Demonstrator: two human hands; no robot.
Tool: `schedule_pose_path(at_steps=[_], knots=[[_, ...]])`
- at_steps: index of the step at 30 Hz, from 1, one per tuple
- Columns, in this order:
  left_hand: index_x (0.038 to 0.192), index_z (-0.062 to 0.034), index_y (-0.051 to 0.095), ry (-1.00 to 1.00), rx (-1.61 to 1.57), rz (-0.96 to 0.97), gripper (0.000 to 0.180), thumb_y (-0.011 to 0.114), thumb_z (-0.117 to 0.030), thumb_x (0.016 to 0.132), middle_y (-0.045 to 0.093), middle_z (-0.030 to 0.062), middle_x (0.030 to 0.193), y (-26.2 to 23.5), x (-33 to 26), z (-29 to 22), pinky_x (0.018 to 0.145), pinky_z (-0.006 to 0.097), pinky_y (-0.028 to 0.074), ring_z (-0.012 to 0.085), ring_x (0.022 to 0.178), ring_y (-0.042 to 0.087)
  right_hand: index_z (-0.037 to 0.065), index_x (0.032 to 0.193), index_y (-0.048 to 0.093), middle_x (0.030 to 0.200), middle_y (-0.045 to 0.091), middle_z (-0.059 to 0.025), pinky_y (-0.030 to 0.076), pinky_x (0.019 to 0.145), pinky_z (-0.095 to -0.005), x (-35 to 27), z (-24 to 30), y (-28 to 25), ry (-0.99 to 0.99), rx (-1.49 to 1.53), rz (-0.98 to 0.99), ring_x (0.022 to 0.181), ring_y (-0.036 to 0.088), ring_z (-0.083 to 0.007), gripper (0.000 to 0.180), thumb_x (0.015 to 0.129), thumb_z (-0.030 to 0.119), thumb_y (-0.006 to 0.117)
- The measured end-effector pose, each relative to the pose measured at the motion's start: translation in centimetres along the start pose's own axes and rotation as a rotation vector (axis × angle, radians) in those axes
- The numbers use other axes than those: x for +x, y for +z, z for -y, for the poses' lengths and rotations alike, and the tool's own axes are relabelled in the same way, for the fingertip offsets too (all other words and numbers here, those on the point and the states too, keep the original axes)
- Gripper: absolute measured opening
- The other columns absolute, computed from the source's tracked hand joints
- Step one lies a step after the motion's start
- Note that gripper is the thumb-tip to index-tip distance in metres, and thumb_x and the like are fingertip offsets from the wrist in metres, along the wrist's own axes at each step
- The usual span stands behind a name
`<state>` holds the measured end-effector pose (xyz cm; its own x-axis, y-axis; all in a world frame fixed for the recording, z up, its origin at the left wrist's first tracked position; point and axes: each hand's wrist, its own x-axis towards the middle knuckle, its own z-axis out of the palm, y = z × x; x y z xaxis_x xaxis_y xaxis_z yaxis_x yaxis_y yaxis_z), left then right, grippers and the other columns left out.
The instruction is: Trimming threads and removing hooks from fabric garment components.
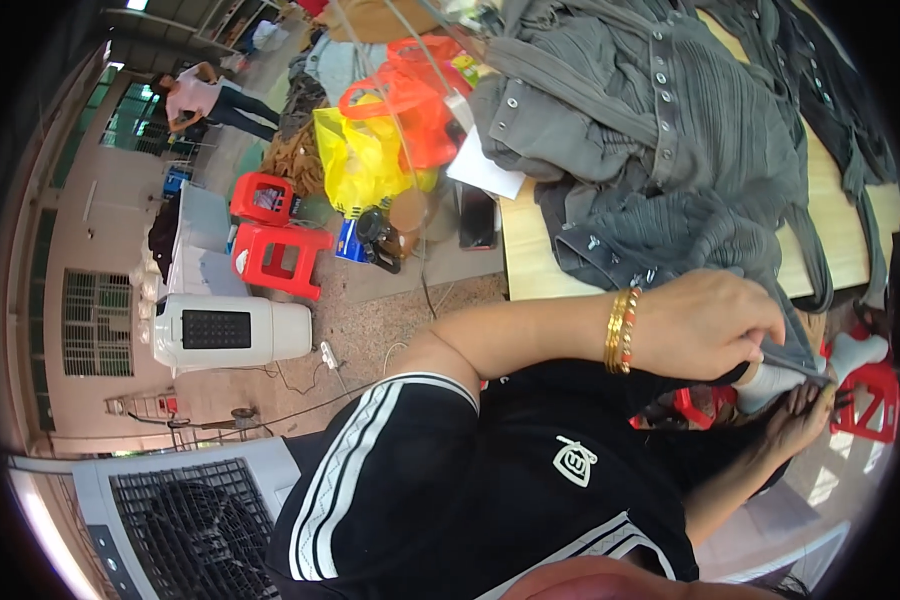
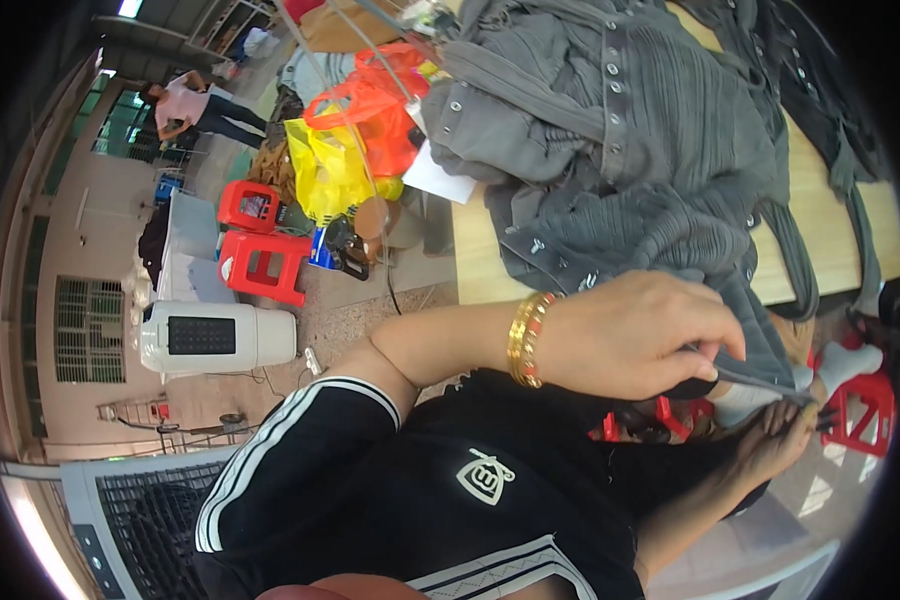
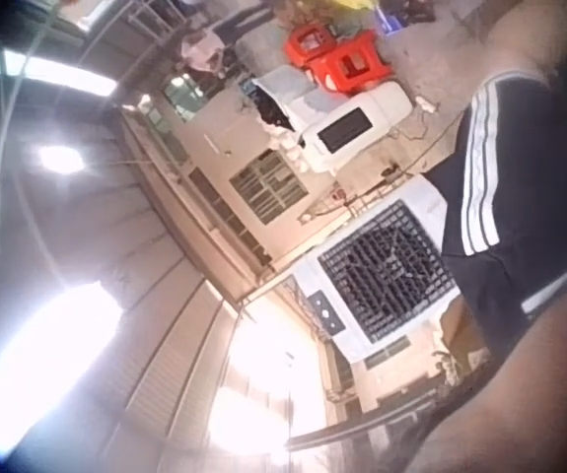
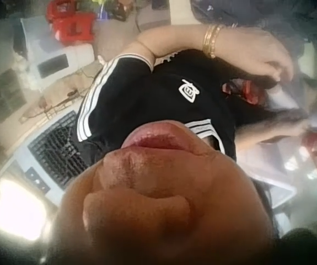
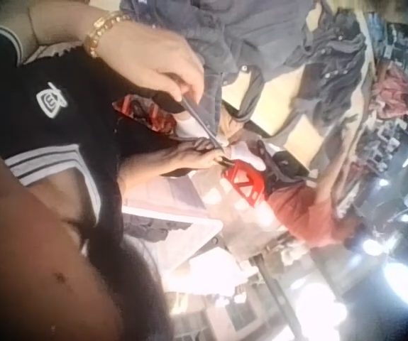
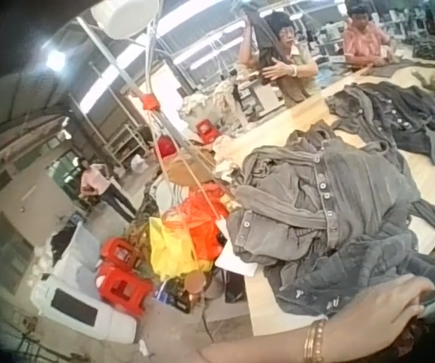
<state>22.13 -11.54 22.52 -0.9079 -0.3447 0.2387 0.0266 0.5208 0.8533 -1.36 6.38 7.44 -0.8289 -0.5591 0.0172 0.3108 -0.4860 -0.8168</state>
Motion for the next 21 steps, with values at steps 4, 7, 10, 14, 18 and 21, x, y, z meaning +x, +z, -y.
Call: schedule_pose_path(at_steps=[4,7,10,14,18,21], knots=[[0.092,-0.0015,0.064,-0.011,0.156,0.035,0.019,0.065,-0.014,0.078,0.061,0.0119,0.081,1.3,0.4,0.4,0.072,0.042,0.048,0.0311,0.081,0.061,0.007,0.082,0.042,0.066,0.036,0.0019,0.028,0.044,-0.0168,-0.1,0.4,-2.0,-0.068,-0.028,-0.022,0.052,0.034,-0.004,0.019,0.099,0.013,0.049],[0.086,-0.0016,0.066,-0.002,0.289,0.021,0.016,0.065,-0.015,0.078,0.061,0.0125,0.083,2.1,0.6,0.4,0.07,0.042,0.049,0.0313,0.08,0.061,0.007,0.08,0.042,0.067,0.036,0.0019,0.026,0.044,-0.0173,-0.3,0.6,-2.0,-0.074,-0.044,-0.038,0.052,0.033,-0.004,0.02,0.098,0.013,0.05],[0.079,-0.0037,0.068,-0.008,0.303,0.058,0.013,0.065,-0.017,0.079,0.062,0.0123,0.083,2.5,0.9,0.4,0.067,0.042,0.05,0.0307,0.078,0.063,0.008,0.077,0.041,0.064,0.033,0.0031,0.023,0.044,-0.0179,-0.2,1.1,-1.5,-0.113,-0.056,-0.079,0.05,0.03,-0.0038,0.023,0.099,0.013,0.048],[0.078,-0.0064,0.069,-0.009,0.204,0.098,0.013,0.064,-0.018,0.08,0.064,0.0082,0.081,2.6,1.2,0.0,0.066,0.04,0.049,0.0293,0.076,0.063,0.01,0.074,0.04,0.062,0.03,0.0035,0.021,0.044,-0.018,0.7,2.2,-1.4,-0.183,-0.017,-0.069,0.049,0.027,-0.0037,0.027,0.099,0.014,0.048],[0.077,-0.0093,0.069,0.143,0.203,-0.031,0.013,0.064,-0.02,0.081,0.064,0.0037,0.076,2.8,1.5,0.3,0.07,0.038,0.045,0.0254,0.075,0.063,0.01,0.071,0.04,0.061,0.029,0.0043,0.02,0.045,-0.0186,1.4,3.0,-1.7,-0.237,-0.063,-0.106,0.05,0.027,-0.0036,0.029,0.099,0.015,0.048],[0.077,-0.0112,0.069,0.104,0.213,-0.074,0.013,0.063,-0.022,0.082,0.064,0.0023,0.075,3.2,1.6,1.4,0.073,0.037,0.043,0.0228,0.075,0.062,0.011,0.071,0.042,0.06,0.032,0.0045,0.02,0.046,-0.0195,1.4,1.9,-1.5,-0.203,-0.258,-0.161,0.051,0.029,-0.0027,0.03,0.098,0.018,0.051]])
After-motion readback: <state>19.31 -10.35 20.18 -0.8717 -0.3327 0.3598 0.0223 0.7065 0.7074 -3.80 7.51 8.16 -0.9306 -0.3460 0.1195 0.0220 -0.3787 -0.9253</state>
